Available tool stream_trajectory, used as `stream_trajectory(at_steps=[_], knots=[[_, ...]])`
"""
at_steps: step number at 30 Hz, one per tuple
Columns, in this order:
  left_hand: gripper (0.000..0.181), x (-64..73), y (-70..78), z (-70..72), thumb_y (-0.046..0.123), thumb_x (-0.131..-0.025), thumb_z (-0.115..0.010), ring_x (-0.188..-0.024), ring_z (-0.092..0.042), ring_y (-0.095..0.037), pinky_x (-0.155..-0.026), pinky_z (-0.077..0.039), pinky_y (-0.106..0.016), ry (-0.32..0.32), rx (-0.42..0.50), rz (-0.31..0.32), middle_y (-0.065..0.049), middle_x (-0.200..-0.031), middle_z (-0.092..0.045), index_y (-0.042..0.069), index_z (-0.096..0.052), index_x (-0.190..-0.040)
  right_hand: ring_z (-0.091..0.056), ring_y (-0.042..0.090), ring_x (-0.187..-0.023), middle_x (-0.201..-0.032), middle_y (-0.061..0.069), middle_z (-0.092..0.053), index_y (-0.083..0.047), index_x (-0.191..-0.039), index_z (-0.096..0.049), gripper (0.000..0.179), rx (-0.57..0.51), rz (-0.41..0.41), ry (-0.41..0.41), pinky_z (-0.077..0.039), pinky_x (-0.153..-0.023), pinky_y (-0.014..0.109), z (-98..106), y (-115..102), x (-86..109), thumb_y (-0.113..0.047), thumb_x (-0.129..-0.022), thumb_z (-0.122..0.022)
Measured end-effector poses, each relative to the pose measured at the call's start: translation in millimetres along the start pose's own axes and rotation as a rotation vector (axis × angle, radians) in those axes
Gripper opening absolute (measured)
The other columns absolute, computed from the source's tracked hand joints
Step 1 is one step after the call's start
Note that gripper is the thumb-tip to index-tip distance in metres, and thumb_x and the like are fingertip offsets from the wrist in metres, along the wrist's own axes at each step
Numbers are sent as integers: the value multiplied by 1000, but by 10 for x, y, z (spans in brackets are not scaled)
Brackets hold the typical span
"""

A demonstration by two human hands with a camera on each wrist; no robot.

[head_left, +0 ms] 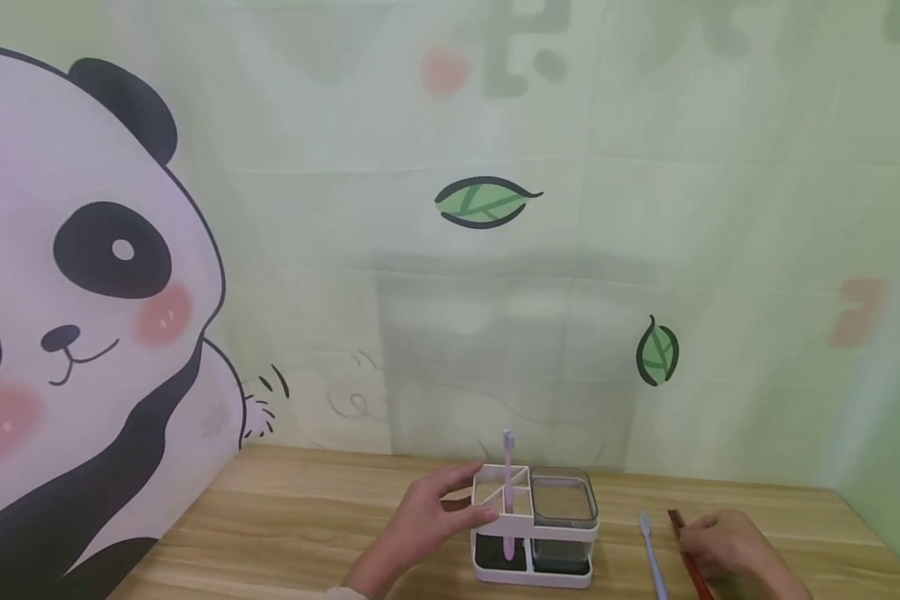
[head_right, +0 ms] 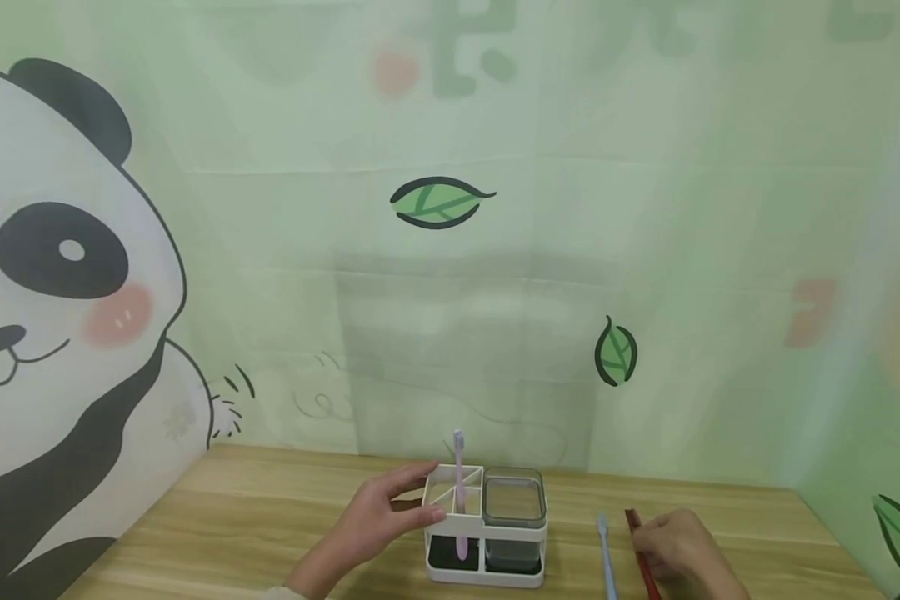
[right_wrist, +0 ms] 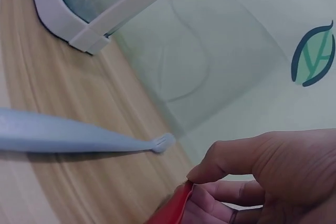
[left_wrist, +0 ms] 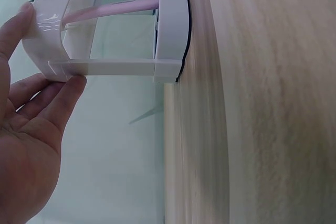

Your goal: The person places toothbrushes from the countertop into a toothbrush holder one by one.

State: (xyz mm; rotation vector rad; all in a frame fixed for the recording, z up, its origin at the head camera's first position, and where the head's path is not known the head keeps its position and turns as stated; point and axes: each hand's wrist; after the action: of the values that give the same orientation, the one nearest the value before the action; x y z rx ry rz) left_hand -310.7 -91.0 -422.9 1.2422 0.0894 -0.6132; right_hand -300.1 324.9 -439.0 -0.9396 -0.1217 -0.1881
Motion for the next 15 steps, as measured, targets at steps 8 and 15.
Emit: stream_trajectory(at_steps=[8, 15], knots=[[62, -6, -5, 6, 20, -94, -85, -132, -60, -41, -99, -60, -40, -5, -2, -3, -22, -147, -60, -1, -60, -147, -70, 21, -78, -86, 7, -73, 18, -112, -69, 26, -37, 71, -10, -66, -71, 38, 90, -147, 84, -3, -96, -71], [63, -9, -11, 2, 20, -94, -85, -132, -60, -42, -100, -60, -42, 1, -8, -5, -22, -146, -61, -2, -60, -147, -72, 22, -83, -95, 11, -74, 16, -114, -67, 27, -41, 103, 19, -67, -74, 41, 148, -316, 139, -4, -96, -73]])
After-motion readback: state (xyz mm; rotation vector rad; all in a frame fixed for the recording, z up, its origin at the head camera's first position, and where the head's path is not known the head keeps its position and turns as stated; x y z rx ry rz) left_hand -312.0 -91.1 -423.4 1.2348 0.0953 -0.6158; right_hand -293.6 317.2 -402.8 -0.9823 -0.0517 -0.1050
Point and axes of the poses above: each hand's wrist, its own x-axis away from the middle knuckle, its own z-axis out of the back of the hand, y = z × x
